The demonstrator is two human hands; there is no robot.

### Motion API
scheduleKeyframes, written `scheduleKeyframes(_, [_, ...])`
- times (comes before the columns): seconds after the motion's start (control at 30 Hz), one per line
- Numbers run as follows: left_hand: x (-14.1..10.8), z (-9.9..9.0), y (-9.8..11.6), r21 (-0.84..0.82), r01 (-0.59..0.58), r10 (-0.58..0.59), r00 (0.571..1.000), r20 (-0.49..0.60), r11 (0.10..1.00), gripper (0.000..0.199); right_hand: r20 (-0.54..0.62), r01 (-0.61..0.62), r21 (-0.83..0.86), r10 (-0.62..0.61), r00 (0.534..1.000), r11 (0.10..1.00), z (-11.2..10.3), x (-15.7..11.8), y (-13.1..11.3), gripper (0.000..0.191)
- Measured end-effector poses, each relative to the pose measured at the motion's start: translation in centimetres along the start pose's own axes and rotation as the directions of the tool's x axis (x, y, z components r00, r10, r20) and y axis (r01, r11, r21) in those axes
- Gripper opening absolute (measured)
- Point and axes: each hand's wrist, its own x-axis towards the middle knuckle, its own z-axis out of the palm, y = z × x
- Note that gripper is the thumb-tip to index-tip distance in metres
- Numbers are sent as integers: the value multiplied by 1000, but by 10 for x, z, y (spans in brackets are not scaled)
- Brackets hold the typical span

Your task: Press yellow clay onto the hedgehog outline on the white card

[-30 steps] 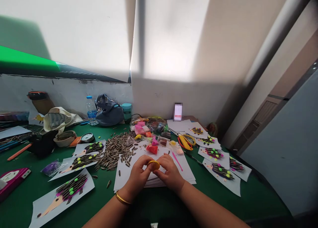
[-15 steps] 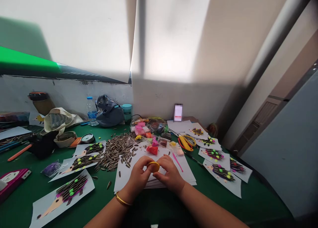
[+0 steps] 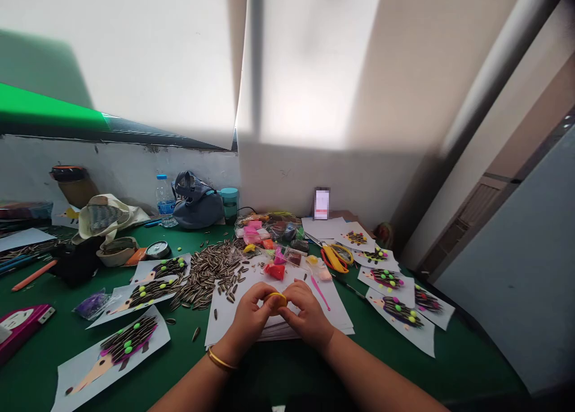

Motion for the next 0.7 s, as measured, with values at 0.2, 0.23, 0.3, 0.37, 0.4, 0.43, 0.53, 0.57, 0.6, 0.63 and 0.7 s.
scheduleKeyframes(0.2, [-2,0,6,9,-32,32,999,32,999,26,-45,-28,46,30,999,999,0,0,2,19])
scheduleKeyframes(0.23, [-2,0,6,22,-48,47,998,36,999,26,-52,-32,49,34,998,998,0,0,2,21])
scheduleKeyframes(0.3, [-1,2,5,52,-57,56,998,27,997,24,-59,-39,59,42,997,997,0,-1,2,24])
scheduleKeyframes(0.37, [0,2,3,69,-45,44,999,5,997,20,-47,-41,68,44,998,997,0,-1,2,27])
scheduleKeyframes(0.4, [0,2,2,70,-40,40,999,-5,997,20,-39,-39,70,42,998,997,-1,-1,1,28])
scheduleKeyframes(0.43, [1,2,2,69,-38,39,999,-10,997,20,-35,-37,71,40,999,997,-2,-1,1,29])
scheduleKeyframes(0.53, [2,2,2,65,-42,42,999,-12,997,21,-53,-33,75,37,998,997,-2,0,1,30])
scheduleKeyframes(0.57, [2,2,2,63,-42,43,999,-9,997,22,-59,-33,76,38,998,997,-2,0,1,30])
scheduleKeyframes(0.6, [2,2,3,57,-40,40,999,-3,998,23,-62,-31,75,36,997,997,-2,0,2,30])
scheduleKeyframes(0.63, [2,2,3,48,-36,36,999,3,998,23,-64,-27,74,32,997,997,-1,0,2,30])
scheduleKeyframes(0.7, [2,2,3,30,-20,20,1000,7,999,26,-63,-24,74,29,998,997,-1,0,4,31])
